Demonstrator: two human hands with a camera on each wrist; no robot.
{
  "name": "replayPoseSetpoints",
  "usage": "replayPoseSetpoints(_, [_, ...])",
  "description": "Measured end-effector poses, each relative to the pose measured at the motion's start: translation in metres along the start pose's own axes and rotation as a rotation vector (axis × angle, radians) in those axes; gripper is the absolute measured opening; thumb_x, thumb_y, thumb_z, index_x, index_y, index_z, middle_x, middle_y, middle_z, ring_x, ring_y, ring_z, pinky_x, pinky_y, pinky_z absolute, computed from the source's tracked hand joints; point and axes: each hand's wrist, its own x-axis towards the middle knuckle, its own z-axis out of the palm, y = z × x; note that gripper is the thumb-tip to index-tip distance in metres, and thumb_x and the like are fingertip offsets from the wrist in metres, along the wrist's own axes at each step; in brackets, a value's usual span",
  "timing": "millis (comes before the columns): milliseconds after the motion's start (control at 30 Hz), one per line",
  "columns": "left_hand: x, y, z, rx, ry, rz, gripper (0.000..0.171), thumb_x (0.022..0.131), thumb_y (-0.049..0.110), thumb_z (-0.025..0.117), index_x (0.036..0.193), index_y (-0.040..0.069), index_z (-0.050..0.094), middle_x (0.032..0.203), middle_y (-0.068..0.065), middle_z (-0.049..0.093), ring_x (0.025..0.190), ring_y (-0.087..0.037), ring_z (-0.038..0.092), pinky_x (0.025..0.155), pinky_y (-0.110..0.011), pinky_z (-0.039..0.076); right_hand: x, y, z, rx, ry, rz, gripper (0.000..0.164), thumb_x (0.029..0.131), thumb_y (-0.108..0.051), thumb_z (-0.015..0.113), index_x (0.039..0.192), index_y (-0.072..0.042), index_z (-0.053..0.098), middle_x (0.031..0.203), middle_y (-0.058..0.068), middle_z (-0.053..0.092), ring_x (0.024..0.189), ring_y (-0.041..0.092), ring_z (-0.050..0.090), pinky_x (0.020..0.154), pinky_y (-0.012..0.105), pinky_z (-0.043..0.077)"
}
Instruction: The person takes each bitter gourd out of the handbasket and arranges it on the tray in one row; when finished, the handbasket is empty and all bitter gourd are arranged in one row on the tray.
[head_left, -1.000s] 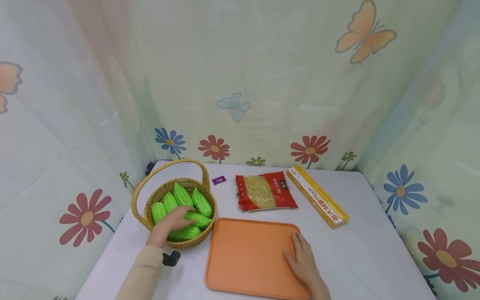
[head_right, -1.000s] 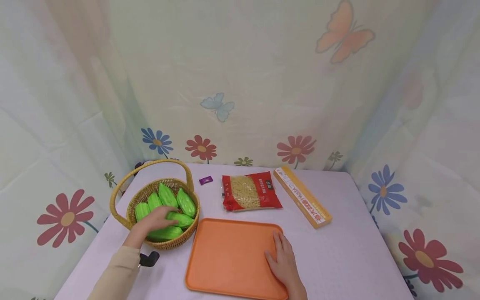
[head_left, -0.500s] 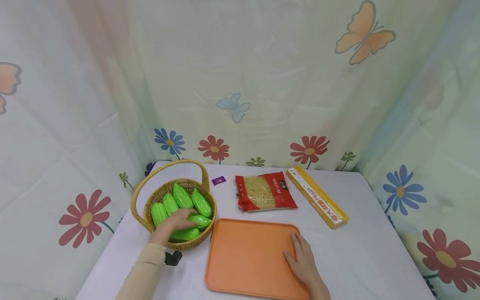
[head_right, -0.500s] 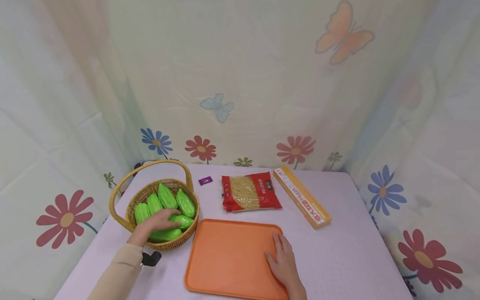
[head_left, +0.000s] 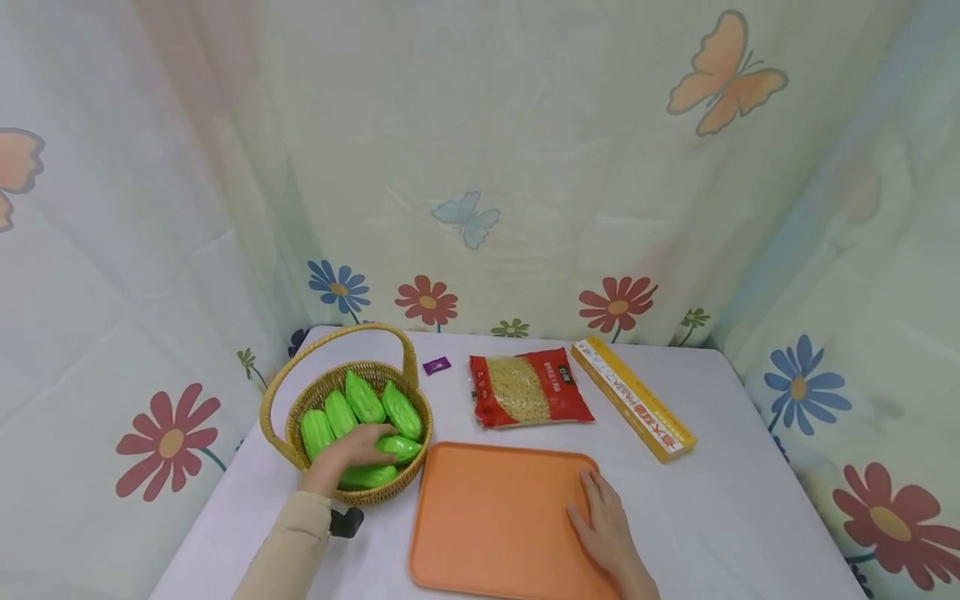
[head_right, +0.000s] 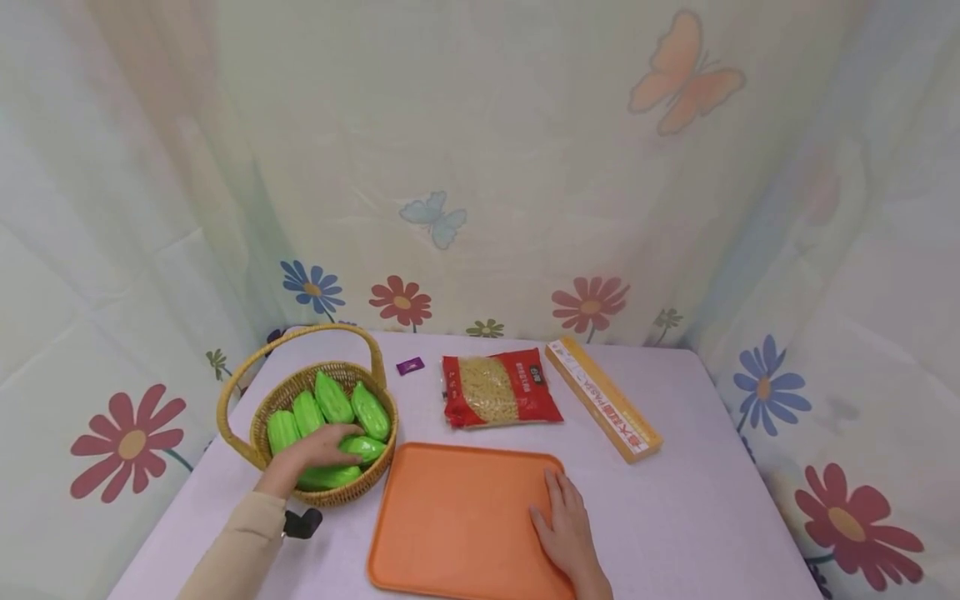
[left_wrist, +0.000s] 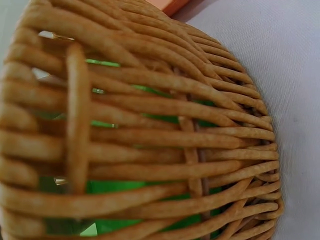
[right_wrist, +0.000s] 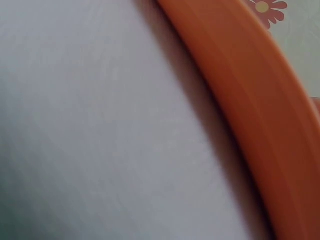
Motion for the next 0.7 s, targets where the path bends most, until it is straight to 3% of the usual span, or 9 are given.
replayPoseSetpoints(500, [0.0016,0.0003,-0.0012,0.035,0.043,0.026,0.046,0.079,0.024,0.072,0.119,0.006,0.058,0.116,-0.010,0.058,0.109,-0.029,0.053,0.089,-0.042,0.043,0.0000,0.0009,-0.0004,-0.007,-0.028,0.023,0.059,0.084,-0.016,0.063,0.131,0.009,0.039,0.131,0.030,0.037,0.118,0.046,0.032,0.093,0.058,0.026])
replayPoseSetpoints(700, [-0.0008,0.0016,-0.0042,0.099,0.077,0.037,0.043,0.077,0.026,0.073,0.115,0.010,0.061,0.112,-0.008,0.059,0.112,-0.032,0.049,0.092,-0.045,0.040,-0.0002,-0.0013,-0.0023,0.008,-0.038,0.034,0.059,0.084,-0.016,0.062,0.132,0.009,0.039,0.131,0.030,0.037,0.118,0.046,0.031,0.093,0.059,0.026])
